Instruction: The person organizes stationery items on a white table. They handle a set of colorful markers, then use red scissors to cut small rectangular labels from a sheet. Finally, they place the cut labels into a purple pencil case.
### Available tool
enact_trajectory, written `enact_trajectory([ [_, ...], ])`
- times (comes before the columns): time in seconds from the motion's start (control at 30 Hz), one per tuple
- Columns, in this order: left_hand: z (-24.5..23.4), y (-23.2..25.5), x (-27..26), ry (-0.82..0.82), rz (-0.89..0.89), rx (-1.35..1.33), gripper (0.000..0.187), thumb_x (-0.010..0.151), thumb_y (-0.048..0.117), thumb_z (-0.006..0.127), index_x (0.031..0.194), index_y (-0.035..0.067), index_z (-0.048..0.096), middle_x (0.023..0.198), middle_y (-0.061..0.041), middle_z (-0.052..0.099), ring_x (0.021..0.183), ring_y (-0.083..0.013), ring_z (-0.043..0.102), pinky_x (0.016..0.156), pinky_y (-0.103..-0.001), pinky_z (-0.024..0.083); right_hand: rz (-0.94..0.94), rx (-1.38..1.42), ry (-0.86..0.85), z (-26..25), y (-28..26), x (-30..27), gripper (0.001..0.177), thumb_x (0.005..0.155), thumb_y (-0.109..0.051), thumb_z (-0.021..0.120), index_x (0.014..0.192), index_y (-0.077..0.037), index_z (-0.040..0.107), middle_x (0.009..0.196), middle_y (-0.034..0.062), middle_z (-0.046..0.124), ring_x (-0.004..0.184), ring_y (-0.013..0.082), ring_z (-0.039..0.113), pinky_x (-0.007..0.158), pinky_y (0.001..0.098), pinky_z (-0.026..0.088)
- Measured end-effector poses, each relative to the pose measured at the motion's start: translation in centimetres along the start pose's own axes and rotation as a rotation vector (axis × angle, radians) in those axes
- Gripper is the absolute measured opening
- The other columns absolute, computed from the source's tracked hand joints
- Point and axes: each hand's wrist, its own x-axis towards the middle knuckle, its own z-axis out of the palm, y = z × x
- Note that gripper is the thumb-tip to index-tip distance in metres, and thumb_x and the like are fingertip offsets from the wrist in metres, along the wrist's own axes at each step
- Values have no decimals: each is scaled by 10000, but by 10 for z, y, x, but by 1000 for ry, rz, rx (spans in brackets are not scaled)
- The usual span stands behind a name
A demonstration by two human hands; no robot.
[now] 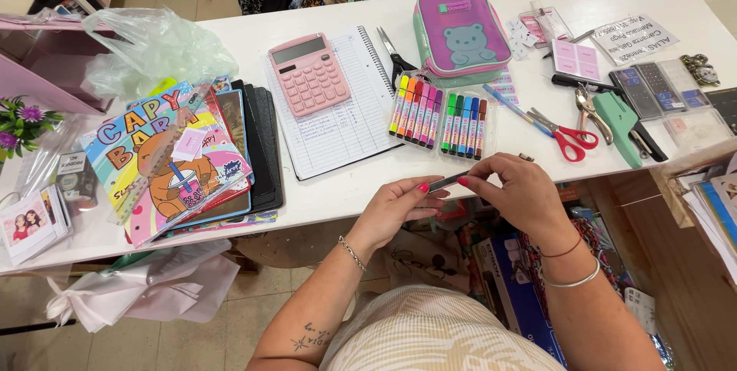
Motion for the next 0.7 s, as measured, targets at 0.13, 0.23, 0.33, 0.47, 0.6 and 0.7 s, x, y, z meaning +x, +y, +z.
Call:
enact_trajectory([
  [0.13, 0, -2, 2, -1, 8, 3, 376, 1057, 211, 574, 1350, -16, 637, 1213, -213, 725, 1062, -251, 728, 940, -415, 594, -3, -24, 7, 1, 3, 1, 175, 896, -351, 771, 917, -178, 793, 873, 5, 765, 679, 217, 572, 636, 373, 480],
  [0.23, 1, -3, 3, -1, 7, 0, 378, 1057, 202, 573, 1353, -26, 631, 1201, -217, 727, 1066, -255, 726, 952, -419, 589, -49, -48, 49, 4, 5, 1, 154, 892, -342, 777, 899, -188, 793, 866, 8, 769, 806, 248, 688, 722, 387, 542],
  [0.33, 2, -1, 3, 0, 16, 2, 381, 1059, 209, 572, 1350, -30, 631, 1188, -220, 730, 1061, -253, 727, 956, -422, 588, -85, -101, 80, 7, 7, 2, 174, 912, -361, 773, 893, -189, 796, 864, 6, 768, 834, 243, 708, 748, 386, 559],
  [0.47, 2, -6, 5, 11, 44, 9, 366, 1070, 201, 552, 1346, -23, 637, 1166, -222, 734, 1070, -264, 724, 982, -431, 575, -124, -179, 141, 14, 13, 1, 174, 917, -382, 772, 906, -209, 780, 867, -12, 757, 872, 231, 716, 781, 383, 572],
  [0.6, 5, -6, 3, 31, 96, 14, 350, 1070, 175, 539, 1344, -18, 644, 1141, -218, 738, 1065, -242, 720, 1007, -409, 561, -228, -252, 287, 25, 28, 1, 181, 907, -426, 773, 885, -247, 762, 819, -48, 724, 848, 223, 707, 726, 372, 579],
  [0.7, 10, -3, 3, 39, 132, 25, 350, 1073, 164, 535, 1348, -25, 641, 1138, -236, 735, 1073, -259, 719, 1014, -414, 554, -299, -396, 417, 31, 33, 0, 208, 910, -499, 777, 871, -297, 741, 824, -108, 698, 835, 167, 681, 706, 324, 563],
])
